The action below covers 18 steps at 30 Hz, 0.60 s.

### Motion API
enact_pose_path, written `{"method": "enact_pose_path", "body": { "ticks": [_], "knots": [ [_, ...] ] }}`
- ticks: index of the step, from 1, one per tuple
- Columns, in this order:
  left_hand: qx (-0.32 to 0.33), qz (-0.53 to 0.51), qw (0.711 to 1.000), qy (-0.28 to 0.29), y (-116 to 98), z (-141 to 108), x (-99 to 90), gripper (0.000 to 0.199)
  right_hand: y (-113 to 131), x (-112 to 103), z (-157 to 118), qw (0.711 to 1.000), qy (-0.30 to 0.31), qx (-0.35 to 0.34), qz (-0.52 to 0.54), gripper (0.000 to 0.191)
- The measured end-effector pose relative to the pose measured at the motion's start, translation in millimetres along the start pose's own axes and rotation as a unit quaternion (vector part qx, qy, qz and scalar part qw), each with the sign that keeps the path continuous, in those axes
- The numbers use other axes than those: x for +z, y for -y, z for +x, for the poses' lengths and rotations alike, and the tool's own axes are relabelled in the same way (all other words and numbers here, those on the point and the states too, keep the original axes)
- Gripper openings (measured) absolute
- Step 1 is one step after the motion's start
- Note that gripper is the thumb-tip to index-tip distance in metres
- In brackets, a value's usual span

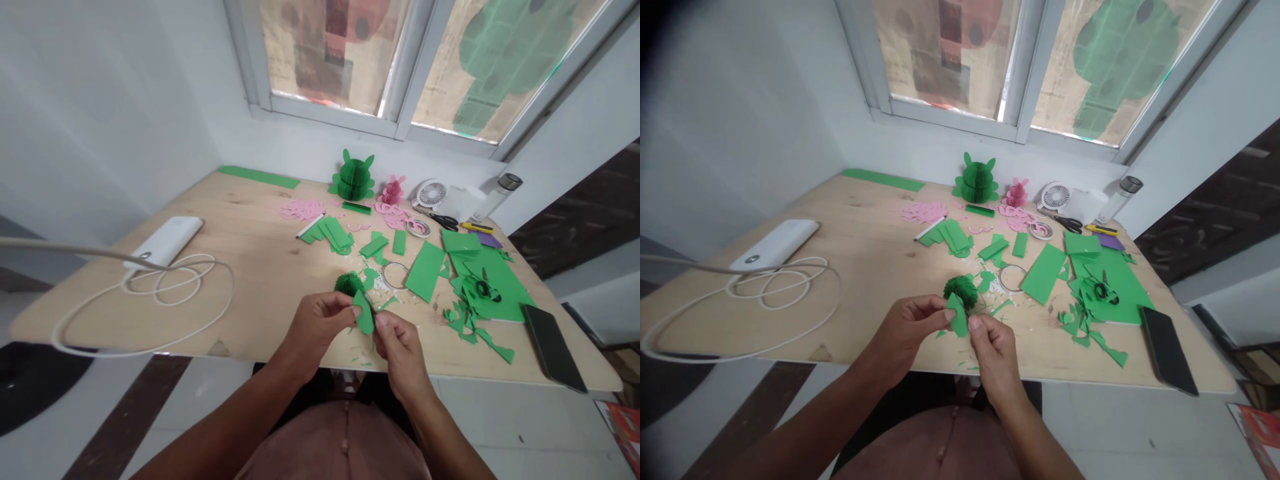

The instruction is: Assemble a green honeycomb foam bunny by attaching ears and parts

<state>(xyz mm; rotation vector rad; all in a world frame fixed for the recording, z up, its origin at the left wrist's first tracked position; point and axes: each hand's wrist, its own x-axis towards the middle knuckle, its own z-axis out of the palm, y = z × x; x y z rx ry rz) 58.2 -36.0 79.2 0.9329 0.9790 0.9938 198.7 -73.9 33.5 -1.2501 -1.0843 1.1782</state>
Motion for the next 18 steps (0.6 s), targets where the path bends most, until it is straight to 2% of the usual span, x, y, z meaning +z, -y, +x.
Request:
{"method": "enact_pose_path", "body": {
  "ticks": [5,11,18],
  "knots": [
    [-0.011,0.003,1.0,0.02,-5.0,-0.5,-3.1,0.012,5.7,-3.7,-1.0,1.0,0.006,-0.002,-0.018,0.047],
    [-0.022,0.024,0.997,0.075,-10.0,1.3,-9.3,0.014,11.8,-6.1,-3.0,0.999,0.004,0.003,-0.043,0.042],
    [-0.033,0.042,0.995,0.084,-5.5,7.8,-12.8,0.01,6.9,-5.2,-5.3,0.999,-0.019,0.02,-0.027,0.045]
  ]
}}
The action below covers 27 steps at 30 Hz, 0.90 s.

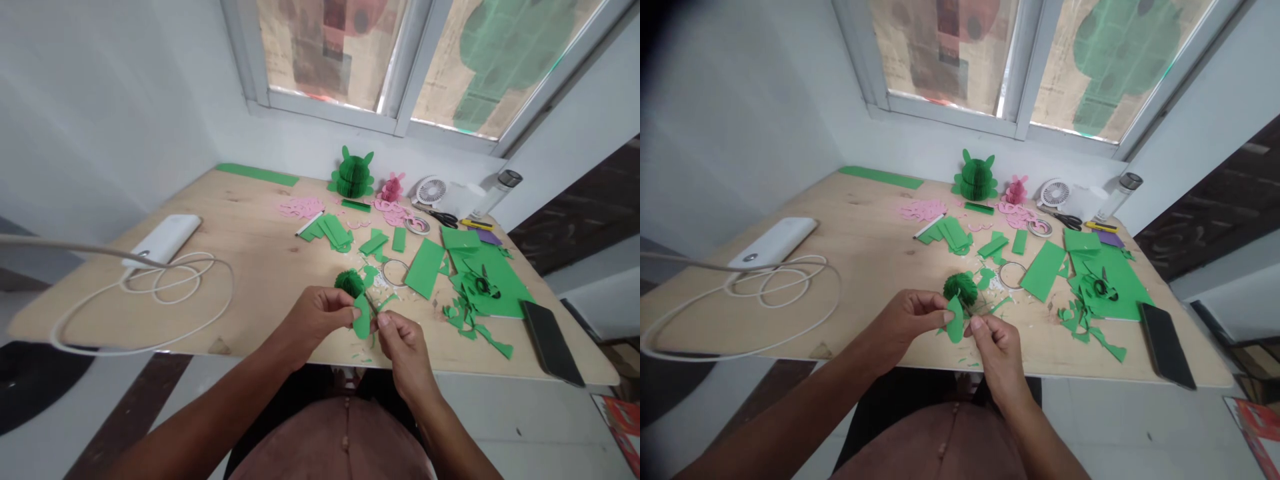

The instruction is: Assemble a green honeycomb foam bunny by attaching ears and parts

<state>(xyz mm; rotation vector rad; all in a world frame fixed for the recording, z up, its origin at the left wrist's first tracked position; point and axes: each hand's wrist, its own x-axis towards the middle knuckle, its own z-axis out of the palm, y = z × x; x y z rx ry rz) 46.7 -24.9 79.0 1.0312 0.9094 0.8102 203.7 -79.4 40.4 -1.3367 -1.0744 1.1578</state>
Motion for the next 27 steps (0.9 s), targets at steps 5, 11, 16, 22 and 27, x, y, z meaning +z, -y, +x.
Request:
{"method": "enact_pose_path", "body": {
  "ticks": [5,11,16,22,27],
  "knots": [
    [-0.013,0.019,1.0,0.016,-0.3,4.9,-3.5,0.008,0.2,-9.2,0.2,0.997,0.012,0.016,0.08,0.041],
    [-0.033,0.053,0.996,0.061,-7.9,8.1,-3.4,0.009,21.2,-14.0,12.5,0.999,0.008,-0.004,0.047,0.026],
    [-0.041,0.109,0.989,0.095,-7.0,13.7,-2.6,0.009,40.5,-8.9,22.8,0.999,0.04,-0.025,-0.022,0.019],
    [-0.027,0.214,0.968,0.132,-12.2,18.2,-0.1,0.008,47.0,-8.5,26.0,0.994,0.082,-0.015,-0.075,0.016],
    [-0.031,0.212,0.966,0.143,-16.5,20.8,-1.9,0.007,41.5,-10.1,26.1,0.994,0.07,-0.02,-0.086,0.015]
  ]
}}
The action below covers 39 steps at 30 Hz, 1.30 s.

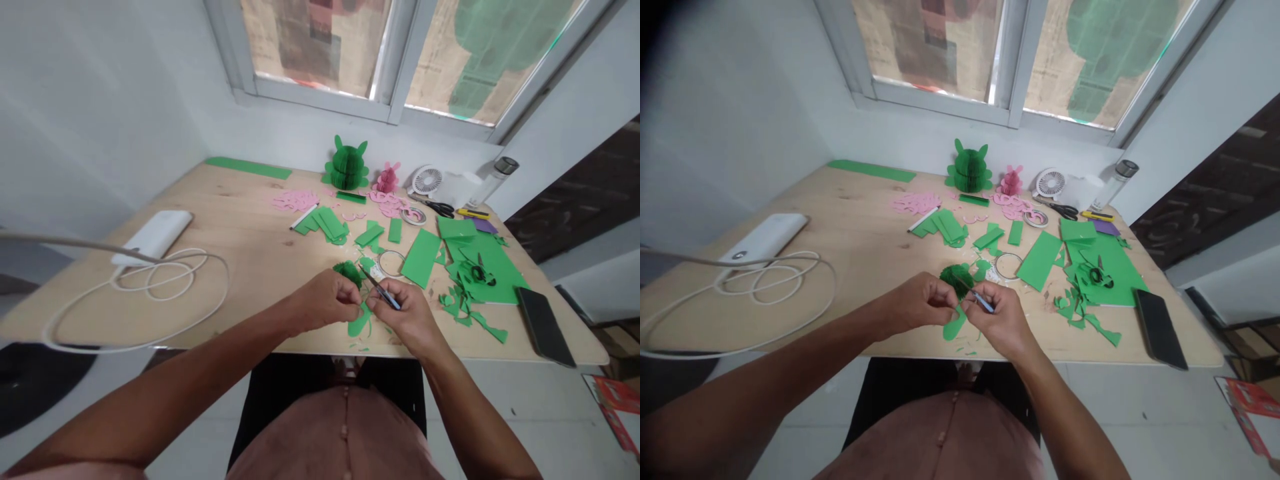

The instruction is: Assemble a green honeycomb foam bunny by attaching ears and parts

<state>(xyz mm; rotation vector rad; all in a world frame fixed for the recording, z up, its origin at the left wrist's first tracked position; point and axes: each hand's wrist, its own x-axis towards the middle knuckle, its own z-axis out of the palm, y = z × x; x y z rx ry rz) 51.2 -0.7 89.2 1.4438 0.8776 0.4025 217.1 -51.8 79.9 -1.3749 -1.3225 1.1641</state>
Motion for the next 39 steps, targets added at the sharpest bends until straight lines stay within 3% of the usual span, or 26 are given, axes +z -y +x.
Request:
{"method": "enact_pose_path", "body": {
  "ticks": [2,5,9,13,15,18,22,27,29,33,39],
  "knots": [
    [-0.002,-0.046,0.999,0.007,3.8,-1.2,-0.2,0.005,-4.1,1.1,0.2,0.999,-0.034,-0.009,0.007,0.015],
    [-0.014,-0.139,0.99,-0.012,13.5,-5.6,6.4,0.018,-11.6,5.0,0.8,0.994,-0.099,-0.021,0.042,0.016],
    [0.005,-0.244,0.965,-0.096,27.1,-10.5,29.6,0.02,-21.1,15.5,0.9,0.976,-0.171,-0.003,0.132,0.017],
    [0.021,-0.371,0.905,-0.207,32.0,-9.4,53.1,0.021,-25.4,29.2,0.2,0.958,-0.212,-0.001,0.192,0.021],
    [0.027,-0.403,0.884,-0.235,31.3,-7.5,59.6,0.02,-25.7,35.2,-0.3,0.953,-0.222,0.0,0.208,0.023],
    [0.028,-0.407,0.878,-0.252,29.9,-5.0,61.8,0.016,-25.6,40.3,-0.8,0.948,-0.228,0.003,0.222,0.025],
    [0.035,-0.367,0.894,-0.256,28.9,-5.2,53.6,0.013,-26.9,33.4,-2.0,0.958,-0.187,0.008,0.218,0.027],
    [0.038,-0.277,0.932,-0.23,23.5,-10.8,34.2,0.01,-32.1,3.1,-7.2,0.986,-0.024,0.004,0.163,0.036],
    [0.035,-0.255,0.941,-0.22,20.2,-12.1,27.1,0.01,-33.4,-7.9,-9.7,0.993,0.01,0.013,0.114,0.041],
    [0.024,-0.224,0.955,-0.195,14.6,-12.0,17.6,0.011,-29.8,-17.7,-12.7,0.998,0.048,0.019,0.026,0.045],
    [0.015,-0.197,0.967,-0.158,8.8,-12.5,12.8,0.009,-21.9,-16.2,-12.9,0.998,0.056,0.004,-0.009,0.048]
  ]
}}
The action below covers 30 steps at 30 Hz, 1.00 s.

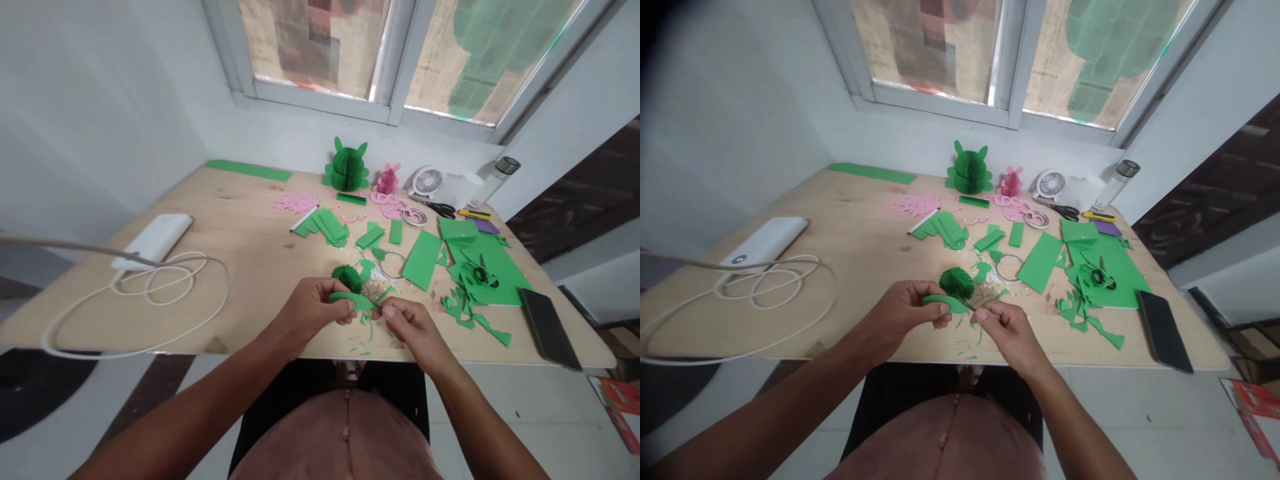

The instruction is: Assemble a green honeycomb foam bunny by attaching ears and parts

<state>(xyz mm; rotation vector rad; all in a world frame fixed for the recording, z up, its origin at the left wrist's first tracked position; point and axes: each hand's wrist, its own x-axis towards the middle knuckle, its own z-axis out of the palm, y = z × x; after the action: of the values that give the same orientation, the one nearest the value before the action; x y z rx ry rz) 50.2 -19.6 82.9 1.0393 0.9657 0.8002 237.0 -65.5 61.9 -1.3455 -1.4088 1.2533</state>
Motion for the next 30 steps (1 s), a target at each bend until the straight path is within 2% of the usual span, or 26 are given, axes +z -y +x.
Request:
{"method": "enact_pose_path", "body": {
  "ticks": [12,21,26,30],
  "knots": [
    [0.021,0.016,1.0,0.006,-1.6,-1.4,0.4,0.007,1.1,2.8,-3.1,1.0,-0.003,-0.021,-0.004,0.044],
    [0.014,0.013,1.0,0.008,-3.1,-2.8,0.0,0.009,0.0,6.9,-4.5,0.998,-0.057,-0.019,-0.009,0.044],
    [0.029,-0.089,0.994,-0.05,7.8,-3.1,4.5,0.009,-12.9,12.2,-6.4,0.991,-0.111,-0.002,0.076,0.042],
    [0.027,-0.201,0.972,-0.118,17.2,-4.9,16.9,0.01,-28.1,32.2,-8.2,0.974,-0.148,0.011,0.17,0.04]
  ]
}}
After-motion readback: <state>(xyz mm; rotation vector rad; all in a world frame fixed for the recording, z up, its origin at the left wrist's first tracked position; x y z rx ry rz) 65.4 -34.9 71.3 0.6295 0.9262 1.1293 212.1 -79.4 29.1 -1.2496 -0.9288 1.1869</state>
